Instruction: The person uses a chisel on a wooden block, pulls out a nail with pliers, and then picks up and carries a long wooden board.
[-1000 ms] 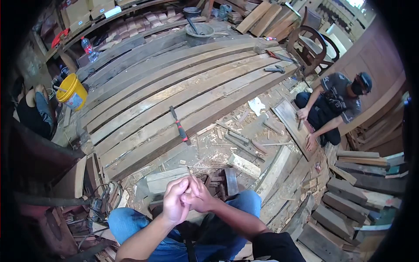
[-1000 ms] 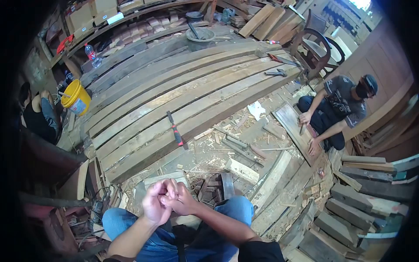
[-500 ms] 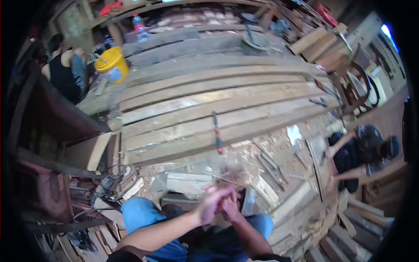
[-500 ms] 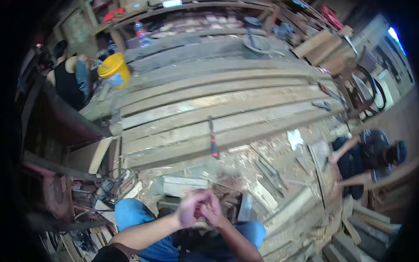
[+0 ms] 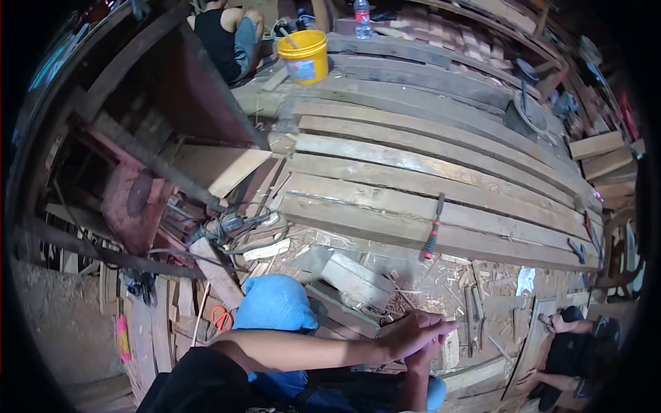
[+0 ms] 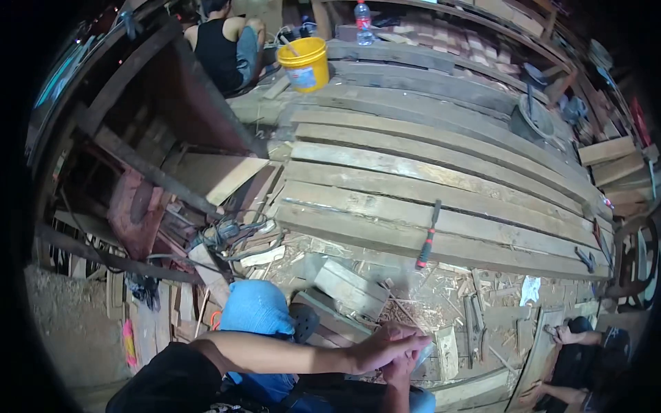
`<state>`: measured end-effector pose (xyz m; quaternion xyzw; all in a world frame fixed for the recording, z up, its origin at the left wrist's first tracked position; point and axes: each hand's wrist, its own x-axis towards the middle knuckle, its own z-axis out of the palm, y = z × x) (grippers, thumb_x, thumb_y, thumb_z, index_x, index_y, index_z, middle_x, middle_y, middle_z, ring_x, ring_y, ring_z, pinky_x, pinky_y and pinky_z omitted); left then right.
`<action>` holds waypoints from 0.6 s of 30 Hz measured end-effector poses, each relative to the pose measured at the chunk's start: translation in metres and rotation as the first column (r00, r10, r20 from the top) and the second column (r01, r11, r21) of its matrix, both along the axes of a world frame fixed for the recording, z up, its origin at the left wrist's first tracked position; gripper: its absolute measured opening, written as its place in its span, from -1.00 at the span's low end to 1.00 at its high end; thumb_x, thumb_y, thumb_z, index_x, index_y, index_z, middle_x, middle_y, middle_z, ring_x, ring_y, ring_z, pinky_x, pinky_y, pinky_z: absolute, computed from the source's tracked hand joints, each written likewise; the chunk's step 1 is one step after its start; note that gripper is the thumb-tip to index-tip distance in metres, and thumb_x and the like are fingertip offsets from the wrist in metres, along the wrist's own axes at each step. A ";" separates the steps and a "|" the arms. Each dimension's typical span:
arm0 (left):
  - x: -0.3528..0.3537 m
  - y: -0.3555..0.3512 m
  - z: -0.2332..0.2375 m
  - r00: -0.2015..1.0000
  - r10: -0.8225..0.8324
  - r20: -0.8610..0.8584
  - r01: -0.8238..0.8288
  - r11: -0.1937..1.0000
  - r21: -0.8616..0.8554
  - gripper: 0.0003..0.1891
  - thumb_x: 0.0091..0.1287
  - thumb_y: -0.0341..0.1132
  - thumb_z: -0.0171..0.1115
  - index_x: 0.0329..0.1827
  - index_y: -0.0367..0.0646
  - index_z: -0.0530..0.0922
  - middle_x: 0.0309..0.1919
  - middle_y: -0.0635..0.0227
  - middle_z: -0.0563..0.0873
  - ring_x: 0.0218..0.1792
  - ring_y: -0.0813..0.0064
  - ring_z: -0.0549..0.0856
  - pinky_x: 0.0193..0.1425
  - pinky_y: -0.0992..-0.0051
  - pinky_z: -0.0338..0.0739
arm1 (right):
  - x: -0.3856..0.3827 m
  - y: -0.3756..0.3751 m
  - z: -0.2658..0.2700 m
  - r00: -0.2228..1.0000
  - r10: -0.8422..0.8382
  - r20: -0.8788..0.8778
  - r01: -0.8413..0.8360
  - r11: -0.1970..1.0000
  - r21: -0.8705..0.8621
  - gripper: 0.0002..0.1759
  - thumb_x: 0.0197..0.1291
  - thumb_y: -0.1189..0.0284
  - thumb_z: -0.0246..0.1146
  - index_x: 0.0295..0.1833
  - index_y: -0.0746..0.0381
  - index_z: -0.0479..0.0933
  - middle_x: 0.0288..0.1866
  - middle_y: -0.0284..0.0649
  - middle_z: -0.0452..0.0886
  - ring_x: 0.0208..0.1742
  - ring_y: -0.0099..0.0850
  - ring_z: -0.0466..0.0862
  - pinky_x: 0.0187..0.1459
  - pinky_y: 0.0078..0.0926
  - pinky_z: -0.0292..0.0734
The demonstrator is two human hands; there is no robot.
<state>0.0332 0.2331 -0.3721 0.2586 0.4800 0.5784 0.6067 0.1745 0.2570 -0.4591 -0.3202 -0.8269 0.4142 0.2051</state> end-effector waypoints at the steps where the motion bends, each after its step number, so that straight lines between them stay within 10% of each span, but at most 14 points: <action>1: -0.001 -0.002 0.000 1.000 0.011 0.002 -0.011 1.000 -0.005 -0.46 0.35 0.09 0.06 -0.60 -0.21 0.49 -0.67 0.37 0.52 -0.54 0.64 0.49 -0.31 0.58 0.40 | -0.012 -0.003 0.011 0.997 -0.030 -0.074 0.022 0.995 -0.099 -0.52 0.38 0.15 0.03 0.18 0.32 0.36 -0.06 -0.03 0.56 0.00 -0.26 0.56 0.03 -0.32 0.47; 4: 0.000 -0.007 -0.003 1.000 -0.008 -0.006 0.008 0.999 0.040 -0.56 0.41 -0.07 0.07 -0.58 -0.19 0.44 -0.64 0.47 0.48 -0.54 0.72 0.45 -0.37 0.62 0.34 | -0.037 -0.004 0.039 0.879 -0.247 -0.408 -0.072 0.777 -0.626 -0.51 0.39 0.14 -0.01 0.19 0.31 0.34 -0.08 -0.01 0.55 -0.07 -0.25 0.58 -0.03 -0.29 0.50; 8: 0.001 -0.011 -0.005 0.990 -0.047 -0.137 0.055 0.997 0.054 -0.49 0.43 0.02 -0.01 -0.58 -0.21 0.42 -0.63 0.43 0.46 -0.48 0.67 0.43 -0.28 0.59 0.33 | -0.059 -0.007 0.068 0.791 -0.373 -0.484 -0.232 0.550 -0.802 -0.50 0.42 0.13 -0.06 0.21 0.31 0.31 -0.10 0.02 0.54 -0.17 -0.24 0.61 -0.12 -0.24 0.54; 18: -0.020 -0.021 0.019 0.918 -0.199 -0.343 0.192 0.980 -0.052 -0.39 0.36 0.17 -0.06 -0.60 -0.22 0.48 -0.67 0.23 0.51 -0.50 0.45 0.58 -0.29 0.39 0.41 | -0.047 -0.018 0.048 0.875 -0.302 -0.379 -0.029 0.748 -0.663 -0.39 0.41 0.02 -0.13 0.32 0.29 0.15 -0.13 -0.01 0.49 -0.19 -0.23 0.56 -0.10 -0.29 0.52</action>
